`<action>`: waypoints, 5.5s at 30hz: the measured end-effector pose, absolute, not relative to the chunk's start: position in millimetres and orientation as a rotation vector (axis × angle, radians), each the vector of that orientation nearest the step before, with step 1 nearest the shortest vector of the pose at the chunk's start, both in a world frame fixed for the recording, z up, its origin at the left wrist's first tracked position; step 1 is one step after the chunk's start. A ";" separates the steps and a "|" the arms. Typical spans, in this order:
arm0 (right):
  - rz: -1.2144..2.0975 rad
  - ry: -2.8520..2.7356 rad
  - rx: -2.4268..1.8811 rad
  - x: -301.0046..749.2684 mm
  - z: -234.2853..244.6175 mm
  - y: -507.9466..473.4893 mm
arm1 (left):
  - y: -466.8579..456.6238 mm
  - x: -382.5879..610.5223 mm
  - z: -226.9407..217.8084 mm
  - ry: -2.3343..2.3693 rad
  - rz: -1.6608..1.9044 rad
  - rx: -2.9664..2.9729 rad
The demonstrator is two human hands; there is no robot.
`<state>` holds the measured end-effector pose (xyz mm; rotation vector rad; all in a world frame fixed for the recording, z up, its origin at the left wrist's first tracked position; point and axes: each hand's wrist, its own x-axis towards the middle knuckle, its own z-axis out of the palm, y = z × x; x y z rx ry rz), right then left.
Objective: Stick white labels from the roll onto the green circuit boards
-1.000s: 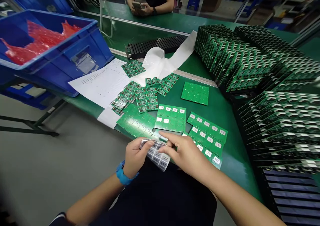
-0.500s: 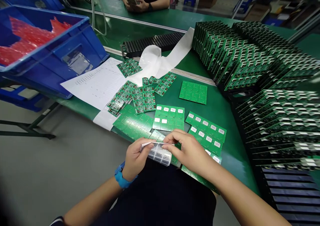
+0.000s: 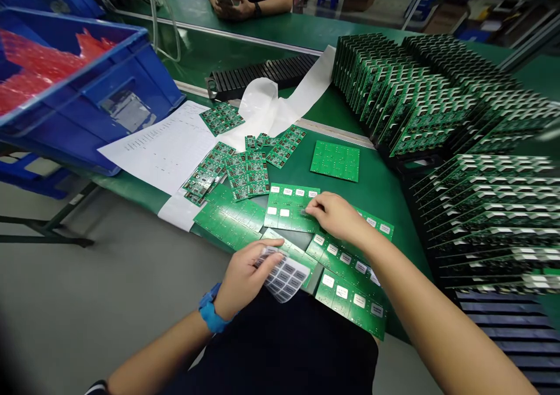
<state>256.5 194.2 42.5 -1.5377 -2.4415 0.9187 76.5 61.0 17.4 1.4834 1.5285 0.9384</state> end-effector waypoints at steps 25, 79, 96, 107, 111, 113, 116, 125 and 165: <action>1.102 -2.461 -1.340 269.6 34.5 205.5 | 83.3 89.8 6.9 1.396 0.683 1.992; -0.203 -3.129 -0.779 254.3 2.8 188.9 | 27.1 67.1 9.9 1.170 0.363 2.346; -0.391 -3.289 -0.586 242.7 3.9 197.9 | 29.1 68.1 10.9 1.159 0.350 2.305; 0.005 -3.392 -0.665 231.0 46.7 225.3 | 27.3 70.3 12.6 1.164 0.320 2.298; 0.065 -3.344 -0.855 233.6 59.4 239.5 | 30.3 71.9 13.6 1.169 0.320 2.323; 0.078 -3.305 -0.921 234.5 58.3 234.6 | 31.3 72.3 14.4 1.169 0.324 2.330; 0.048 -3.208 -0.972 231.8 43.7 207.3 | 31.5 72.6 15.5 1.171 0.335 2.335; 0.036 -2.864 -1.277 239.6 21.0 217.9 | 34.3 73.5 17.5 1.166 0.327 2.344; -0.099 -2.508 -1.150 342.4 64.5 52.1 | 84.0 81.1 24.6 1.077 0.223 2.298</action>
